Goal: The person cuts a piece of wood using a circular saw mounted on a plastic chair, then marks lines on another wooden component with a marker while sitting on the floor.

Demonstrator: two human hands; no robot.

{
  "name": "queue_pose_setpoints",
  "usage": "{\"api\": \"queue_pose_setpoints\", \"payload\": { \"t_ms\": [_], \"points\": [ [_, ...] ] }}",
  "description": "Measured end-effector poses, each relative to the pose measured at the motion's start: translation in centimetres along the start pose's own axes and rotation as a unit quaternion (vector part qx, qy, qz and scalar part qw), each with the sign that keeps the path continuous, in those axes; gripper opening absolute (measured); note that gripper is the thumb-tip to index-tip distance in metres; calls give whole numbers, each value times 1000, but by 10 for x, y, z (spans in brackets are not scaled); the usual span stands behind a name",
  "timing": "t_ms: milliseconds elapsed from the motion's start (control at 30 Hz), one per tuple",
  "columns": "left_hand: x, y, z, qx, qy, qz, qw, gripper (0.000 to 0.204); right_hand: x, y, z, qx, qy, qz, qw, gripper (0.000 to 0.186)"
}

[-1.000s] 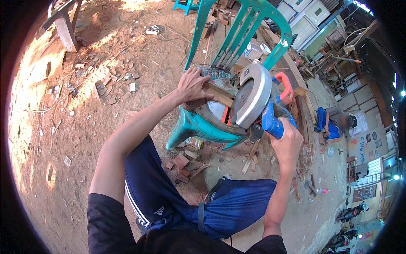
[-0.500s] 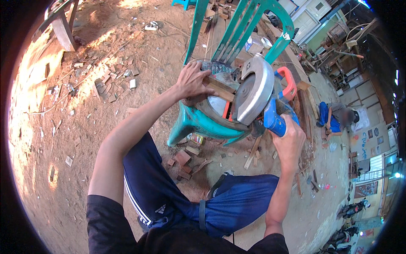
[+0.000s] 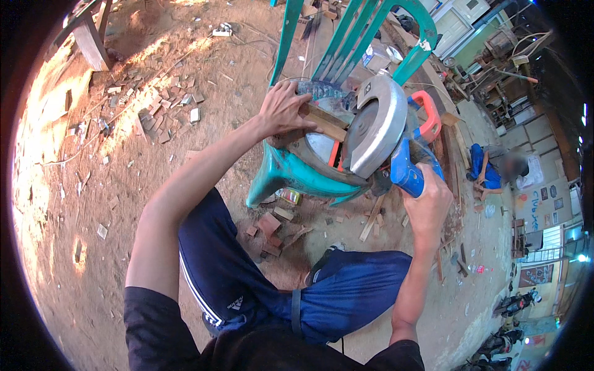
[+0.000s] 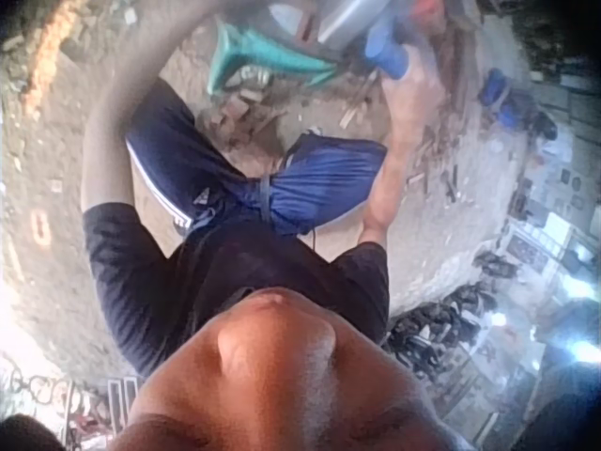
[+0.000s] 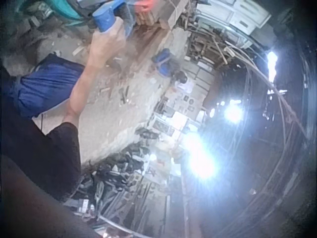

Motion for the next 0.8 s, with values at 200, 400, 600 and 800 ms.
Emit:
{"api": "queue_pose_setpoints", "payload": {
  "t_ms": [200, 400, 600, 800],
  "points": [
    [1, 2, -1, 24, 11, -8, 1000, 87, -1, 2, -1, 5, -8, -5, 1000, 49],
    [-3, 4, -2, 42, 16, -9, 999, 86, -3, 1, 0, -2, -5, -7, 1000, 48],
    [1, 3, 1, 8, 6, -3, 1000, 84, 1, 4, -3, 2, -7, -2, 1000, 47],
    [-1, 3, 0, 13, 8, 8, 1000, 86, 1, 4, -3, 3, -3, 8, 1000, 48]
  ]
}}
Point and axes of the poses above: each hand's wrist, its own z-axis towards the middle knuckle, its own y-axis out of the palm, x = y × z, the point moved 1 cm from there along z, towards the middle knuckle, and after that the axes turned 13 degrees about x, right-handed, at the moved point
